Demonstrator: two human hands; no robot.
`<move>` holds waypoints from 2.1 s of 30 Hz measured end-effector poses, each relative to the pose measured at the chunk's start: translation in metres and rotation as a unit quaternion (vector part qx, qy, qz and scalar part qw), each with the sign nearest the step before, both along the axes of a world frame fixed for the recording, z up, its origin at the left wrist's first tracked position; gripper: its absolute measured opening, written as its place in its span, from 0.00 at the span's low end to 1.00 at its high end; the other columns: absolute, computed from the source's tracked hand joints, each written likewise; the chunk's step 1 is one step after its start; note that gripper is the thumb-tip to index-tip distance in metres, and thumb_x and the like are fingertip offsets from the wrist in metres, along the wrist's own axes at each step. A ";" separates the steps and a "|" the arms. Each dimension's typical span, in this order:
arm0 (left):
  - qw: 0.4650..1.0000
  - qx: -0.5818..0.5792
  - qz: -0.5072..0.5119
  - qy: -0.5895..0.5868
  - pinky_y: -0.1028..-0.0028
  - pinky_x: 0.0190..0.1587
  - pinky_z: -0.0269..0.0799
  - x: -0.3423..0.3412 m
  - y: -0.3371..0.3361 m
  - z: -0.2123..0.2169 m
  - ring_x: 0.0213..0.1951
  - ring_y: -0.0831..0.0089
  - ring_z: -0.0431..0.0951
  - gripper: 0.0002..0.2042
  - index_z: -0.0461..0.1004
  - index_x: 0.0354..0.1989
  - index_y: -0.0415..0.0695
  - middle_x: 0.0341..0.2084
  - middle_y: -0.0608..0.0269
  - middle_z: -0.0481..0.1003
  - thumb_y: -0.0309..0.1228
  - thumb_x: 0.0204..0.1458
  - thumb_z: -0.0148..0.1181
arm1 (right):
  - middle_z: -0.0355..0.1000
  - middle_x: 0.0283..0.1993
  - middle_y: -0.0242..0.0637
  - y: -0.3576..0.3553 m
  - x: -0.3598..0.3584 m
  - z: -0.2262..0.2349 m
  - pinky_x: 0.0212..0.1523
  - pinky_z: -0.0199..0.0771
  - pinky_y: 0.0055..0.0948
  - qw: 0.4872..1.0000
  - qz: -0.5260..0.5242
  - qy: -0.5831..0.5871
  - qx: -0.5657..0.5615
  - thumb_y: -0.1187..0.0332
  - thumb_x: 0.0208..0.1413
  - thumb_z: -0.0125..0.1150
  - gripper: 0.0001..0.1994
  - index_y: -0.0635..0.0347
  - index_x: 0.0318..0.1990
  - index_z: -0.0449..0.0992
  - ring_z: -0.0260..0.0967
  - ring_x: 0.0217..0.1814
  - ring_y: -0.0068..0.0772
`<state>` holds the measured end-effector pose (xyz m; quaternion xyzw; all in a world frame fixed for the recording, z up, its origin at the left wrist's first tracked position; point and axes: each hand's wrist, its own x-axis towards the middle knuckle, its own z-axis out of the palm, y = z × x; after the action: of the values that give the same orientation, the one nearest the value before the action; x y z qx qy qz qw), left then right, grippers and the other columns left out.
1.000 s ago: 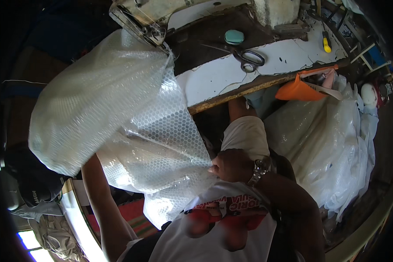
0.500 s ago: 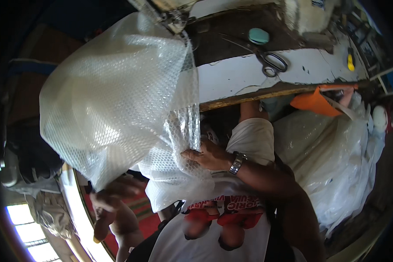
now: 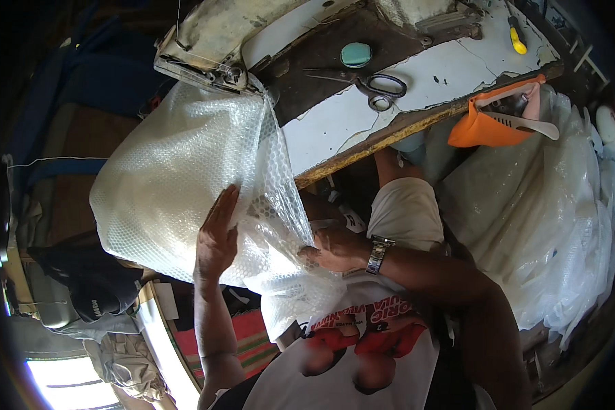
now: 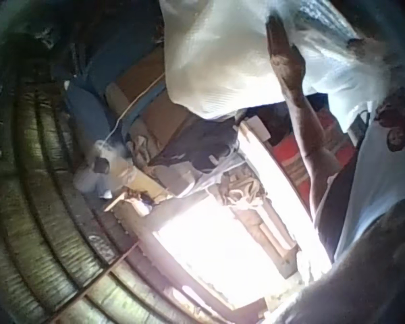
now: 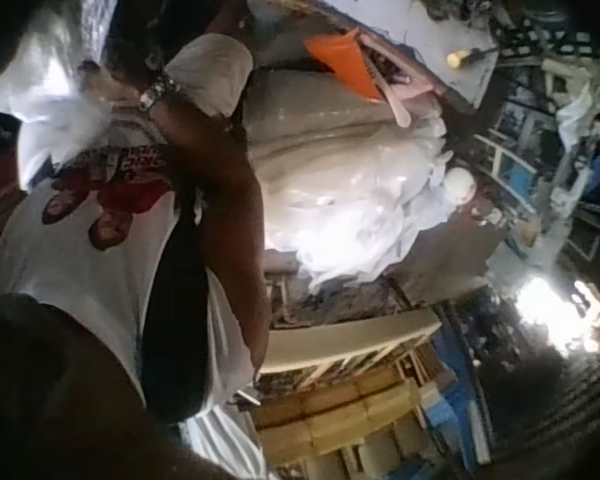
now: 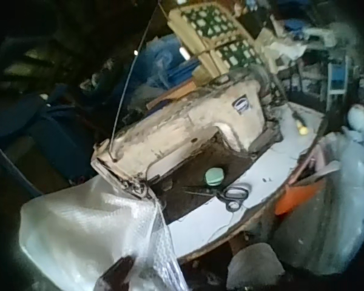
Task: The recorder is using an industrial sewing machine to join or hem sheets of bubble wrap material.
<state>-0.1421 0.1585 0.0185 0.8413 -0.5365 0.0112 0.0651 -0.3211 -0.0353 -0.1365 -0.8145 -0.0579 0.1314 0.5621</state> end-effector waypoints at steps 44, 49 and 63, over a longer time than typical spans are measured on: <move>0.980 -0.130 -0.151 -0.009 0.53 0.70 0.67 -0.030 -0.067 -0.021 0.66 0.55 0.74 0.09 0.76 0.27 0.41 0.64 0.50 0.75 0.32 0.52 0.67 | 0.70 0.73 0.36 -0.199 0.081 0.143 0.71 0.62 0.60 0.753 -0.305 -0.149 -0.563 0.51 0.73 0.50 0.24 0.56 0.65 0.76 0.58 0.78 0.51; 0.981 -0.126 -0.147 0.003 0.54 0.71 0.66 -0.030 -0.065 -0.023 0.67 0.57 0.74 0.08 0.76 0.27 0.42 0.64 0.51 0.75 0.31 0.54 0.65 | 0.71 0.73 0.34 -0.205 0.069 0.127 0.75 0.54 0.62 0.775 -0.285 -0.111 -0.553 0.47 0.74 0.43 0.27 0.55 0.66 0.77 0.57 0.80 0.49; 0.978 -0.143 -0.154 0.014 0.50 0.66 0.70 -0.033 -0.072 -0.018 0.63 0.51 0.77 0.08 0.73 0.26 0.38 0.59 0.43 0.77 0.28 0.55 0.59 | 0.59 0.80 0.43 -0.099 0.124 0.116 0.75 0.56 0.57 0.861 -0.155 -0.213 -0.434 0.44 0.72 0.46 0.33 0.60 0.73 0.66 0.49 0.85 0.46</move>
<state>-0.1746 0.0866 0.0009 0.7308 -0.6514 0.0657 0.1931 -0.1966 -0.1344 -0.0204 -0.9827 0.0133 -0.1224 0.1385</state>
